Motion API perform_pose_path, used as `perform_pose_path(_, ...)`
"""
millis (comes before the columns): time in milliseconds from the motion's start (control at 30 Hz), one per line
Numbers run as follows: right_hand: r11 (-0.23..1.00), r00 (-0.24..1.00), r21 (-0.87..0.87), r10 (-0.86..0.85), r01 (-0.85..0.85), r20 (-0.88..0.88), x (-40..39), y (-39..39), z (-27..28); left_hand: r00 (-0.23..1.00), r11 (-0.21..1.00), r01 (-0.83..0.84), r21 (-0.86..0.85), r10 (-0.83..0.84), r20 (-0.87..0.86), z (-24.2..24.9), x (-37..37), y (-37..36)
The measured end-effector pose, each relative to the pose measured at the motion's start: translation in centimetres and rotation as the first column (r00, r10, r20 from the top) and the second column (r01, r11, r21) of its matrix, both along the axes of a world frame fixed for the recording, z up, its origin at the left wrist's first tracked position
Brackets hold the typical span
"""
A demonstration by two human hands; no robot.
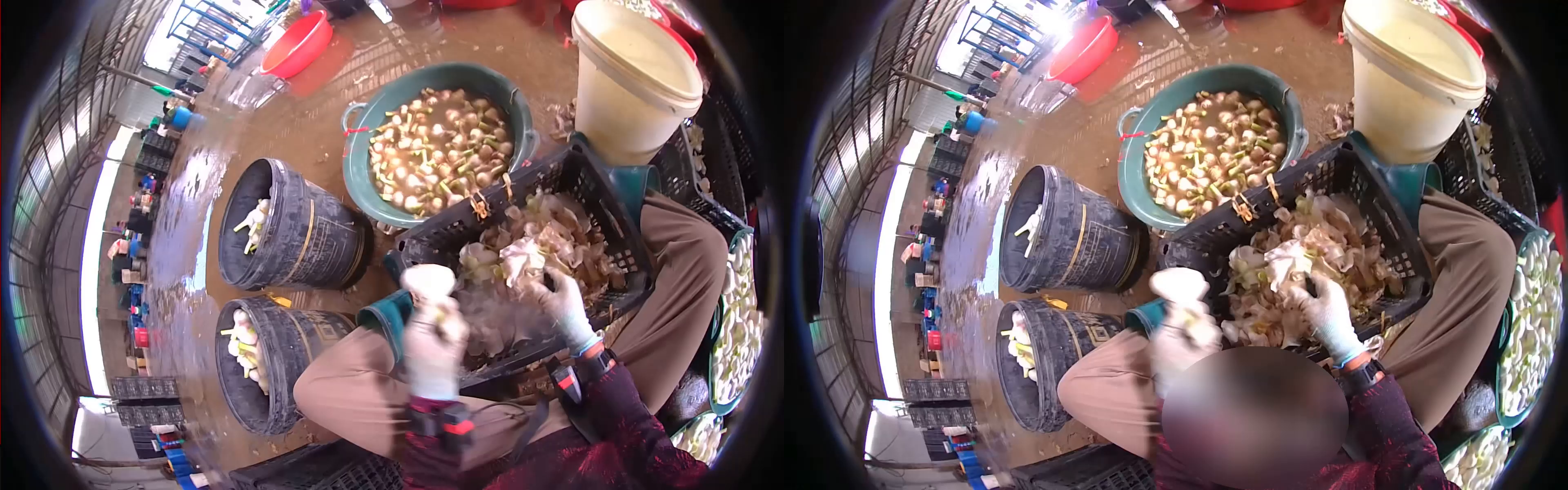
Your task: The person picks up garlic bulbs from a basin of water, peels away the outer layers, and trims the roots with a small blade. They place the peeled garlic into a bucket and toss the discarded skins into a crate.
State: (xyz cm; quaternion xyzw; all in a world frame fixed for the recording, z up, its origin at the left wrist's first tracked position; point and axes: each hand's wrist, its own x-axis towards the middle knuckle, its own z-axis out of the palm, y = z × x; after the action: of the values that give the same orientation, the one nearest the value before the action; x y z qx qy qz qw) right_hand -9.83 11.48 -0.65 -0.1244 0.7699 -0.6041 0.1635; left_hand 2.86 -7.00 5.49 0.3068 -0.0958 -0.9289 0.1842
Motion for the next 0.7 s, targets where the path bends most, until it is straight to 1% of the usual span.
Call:
perform_pose_path(33, 1.0, 1.0, 0.023, 0.018, -0.018, 0.015, 0.4, -0.2, 0.7, 0.997, 0.981, 0.017, -0.195, -0.032, -0.074, 1.1, -0.1, -3.5)
perform_pose_path(67, 0.995, 0.997, 0.055, 0.078, -0.079, 0.012, 0.5, 0.0, 0.5, 0.995, 0.947, -0.042, -0.32, 0.01, -0.101, 4.0, -1.8, -6.0)
perform_pose_path(100, 0.988, 0.992, 0.095, 0.124, -0.125, 0.016, 0.5, 0.4, 0.5, 0.986, 0.89, -0.12, -0.44, 0.158, 0.051, 7.6, -2.8, -7.9)
perform_pose_path(133, 0.99, 0.991, 0.059, 0.131, -0.131, 0.012, 0.8, 0.6, 1.4, 0.972, 0.924, -0.175, -0.341, 0.106, -0.21, 6.6, -2.1, -14.6)
perform_pose_path(167, 0.989, 0.99, 0.013, 0.144, -0.144, 0.008, 1.0, 0.4, 2.1, 0.924, 0.878, -0.243, -0.413, 0.08, -0.373, 7.1, -2.4, -18.1)
perform_pose_path(233, 0.978, 0.977, -0.005, 0.207, -0.207, 0.046, 0.6, 0.2, 2.6, 0.883, 0.849, -0.36, -0.386, 0.176, -0.436, 9.2, -5.5, -20.0)
perform_pose_path(300, 0.973, 0.973, -0.012, 0.23, -0.23, 0.02, 0.0, -0.1, 2.2, 0.95, 0.796, -0.284, -0.535, 0.157, -0.271, 7.7, -10.2, -21.7)
perform_pose_path(333, 0.967, 0.967, 0.017, 0.254, -0.254, 0.036, -0.2, -0.1, 1.3, 0.977, 0.738, -0.211, -0.641, 0.169, -0.126, 6.1, -13.5, -22.2)
perform_pose_path(367, 0.959, 0.959, 0.044, 0.279, -0.281, 0.06, -0.3, 0.0, 0.2, 0.996, 0.669, -0.069, -0.74, 0.085, -0.015, 5.0, -17.2, -21.1)
perform_pose_path(433, 0.953, 0.948, 0.049, 0.292, -0.3, 0.126, -1.1, 0.3, -0.5, 0.967, 0.559, 0.237, -0.795, -0.059, 0.247, 1.8, -24.9, -20.9)
perform_pose_path(467, 0.957, 0.952, 0.037, 0.283, -0.289, 0.113, -1.7, 0.3, -0.6, 0.927, 0.474, 0.365, -0.801, -0.106, 0.36, -0.2, -28.7, -20.6)
perform_pose_path(500, 0.96, 0.956, 0.026, 0.276, -0.279, 0.097, -2.4, 0.3, -0.8, 0.873, 0.381, 0.483, -0.788, -0.14, 0.468, -2.2, -32.4, -20.7)
perform_pose_path(567, 0.948, 0.931, 0.012, 0.309, -0.317, 0.195, -3.8, 0.4, -0.5, 0.721, 0.187, 0.69, -0.699, -0.257, 0.644, -8.9, -39.3, -24.0)
perform_pose_path(600, 0.951, 0.862, -0.016, 0.287, -0.309, 0.418, -4.8, 0.6, 0.7, 0.682, 0.207, 0.73, -0.651, -0.158, 0.715, -11.1, -42.3, -23.9)
perform_pose_path(633, 0.956, 0.745, -0.044, 0.255, -0.291, 0.616, -5.8, 0.6, 1.7, 0.629, 0.229, 0.764, -0.603, -0.059, 0.775, -13.2, -45.1, -23.3)
perform_pose_path(667, 0.966, 0.717, -0.053, 0.223, -0.252, 0.66, -6.5, 0.6, 1.7, 0.531, 0.157, 0.835, -0.527, 0.021, 0.847, -13.7, -47.0, -22.5)
perform_pose_path(700, 0.967, 0.647, -0.094, 0.229, -0.236, 0.727, -7.5, 0.6, 1.6, 0.413, 0.136, 0.907, -0.4, -0.094, 0.906, -14.7, -48.5, -22.7)
